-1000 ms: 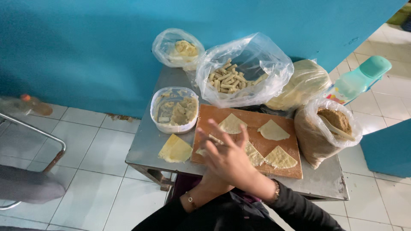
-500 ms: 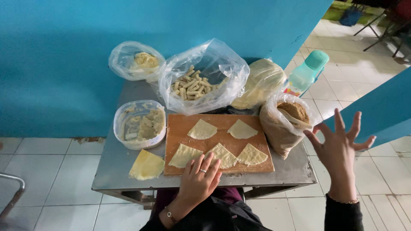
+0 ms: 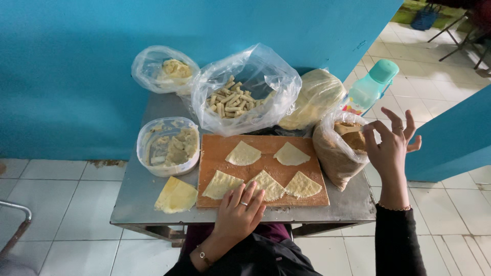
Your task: The person pinches off pieces of dough, flattens and shapes them into triangular wrappers on a wooden board, and arranges the wrappers in rows. They then scoop brown filling from a bag with a spoon and place portions of filling onto the shaped wrappers.
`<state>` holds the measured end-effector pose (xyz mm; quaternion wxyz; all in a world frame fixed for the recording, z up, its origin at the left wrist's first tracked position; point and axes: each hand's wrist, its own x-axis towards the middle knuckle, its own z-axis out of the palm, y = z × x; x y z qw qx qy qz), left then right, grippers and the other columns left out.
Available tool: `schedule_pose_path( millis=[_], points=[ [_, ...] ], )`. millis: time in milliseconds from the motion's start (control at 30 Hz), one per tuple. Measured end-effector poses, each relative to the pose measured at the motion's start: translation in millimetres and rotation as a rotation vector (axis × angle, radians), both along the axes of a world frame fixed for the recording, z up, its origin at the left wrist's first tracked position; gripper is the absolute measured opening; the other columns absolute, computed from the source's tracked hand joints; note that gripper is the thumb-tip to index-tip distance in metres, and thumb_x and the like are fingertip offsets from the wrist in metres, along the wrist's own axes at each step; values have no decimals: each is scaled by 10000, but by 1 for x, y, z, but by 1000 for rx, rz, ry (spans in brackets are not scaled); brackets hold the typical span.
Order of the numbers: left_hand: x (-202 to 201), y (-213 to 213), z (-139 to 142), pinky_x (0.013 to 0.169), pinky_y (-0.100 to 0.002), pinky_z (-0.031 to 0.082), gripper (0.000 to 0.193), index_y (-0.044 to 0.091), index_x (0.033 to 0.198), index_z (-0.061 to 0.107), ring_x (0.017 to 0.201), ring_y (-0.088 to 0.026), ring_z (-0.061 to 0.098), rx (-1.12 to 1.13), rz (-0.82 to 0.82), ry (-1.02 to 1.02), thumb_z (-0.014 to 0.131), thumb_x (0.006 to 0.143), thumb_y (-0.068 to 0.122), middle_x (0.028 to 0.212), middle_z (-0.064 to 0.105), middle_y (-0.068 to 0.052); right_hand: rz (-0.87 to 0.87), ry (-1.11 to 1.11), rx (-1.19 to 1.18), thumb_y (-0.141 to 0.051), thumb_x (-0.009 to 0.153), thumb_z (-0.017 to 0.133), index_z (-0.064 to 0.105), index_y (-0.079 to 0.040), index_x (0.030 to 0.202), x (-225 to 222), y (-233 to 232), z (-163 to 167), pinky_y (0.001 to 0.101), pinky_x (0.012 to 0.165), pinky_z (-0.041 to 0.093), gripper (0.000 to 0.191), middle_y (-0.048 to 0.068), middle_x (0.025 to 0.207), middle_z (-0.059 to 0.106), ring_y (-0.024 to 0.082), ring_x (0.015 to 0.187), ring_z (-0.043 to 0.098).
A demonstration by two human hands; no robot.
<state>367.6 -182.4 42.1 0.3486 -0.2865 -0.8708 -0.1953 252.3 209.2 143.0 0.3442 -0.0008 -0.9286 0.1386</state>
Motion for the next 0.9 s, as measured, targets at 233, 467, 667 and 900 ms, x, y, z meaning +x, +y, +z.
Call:
schedule_pose_path(
  millis=[233,467,667,900],
  points=[
    [-1,-1,-2,996,-474,470,405,80,1284,686,1223,-349,583,16,-6,2,646,968,330,1377,628,-174,-63,111,102,-226,1056,636,723,-132,924,3,17,-2,750,1176,79,184,8,1513,589,391,1583,204],
    [0,0,-4,981,-477,469,390,79,1276,688,1220,-350,587,10,-16,13,646,972,320,1364,631,-178,65,122,-33,-192,1032,622,731,-128,938,-2,27,-32,618,1259,194,157,3,1508,563,376,1520,241],
    [0,0,-4,1004,-486,470,393,86,1277,686,1222,-359,582,11,-12,6,647,969,326,1374,623,-180,-132,104,-195,-204,1040,635,726,-117,840,-1,41,-40,566,1137,210,235,-2,1514,592,364,1457,294],
    [0,1,-5,994,-491,455,413,106,1302,685,1241,-353,559,-7,8,-23,638,965,339,1462,567,-173,-149,120,-393,-155,1058,587,718,-58,851,18,46,-26,482,1173,266,263,39,1503,613,314,1374,331]
  ],
)
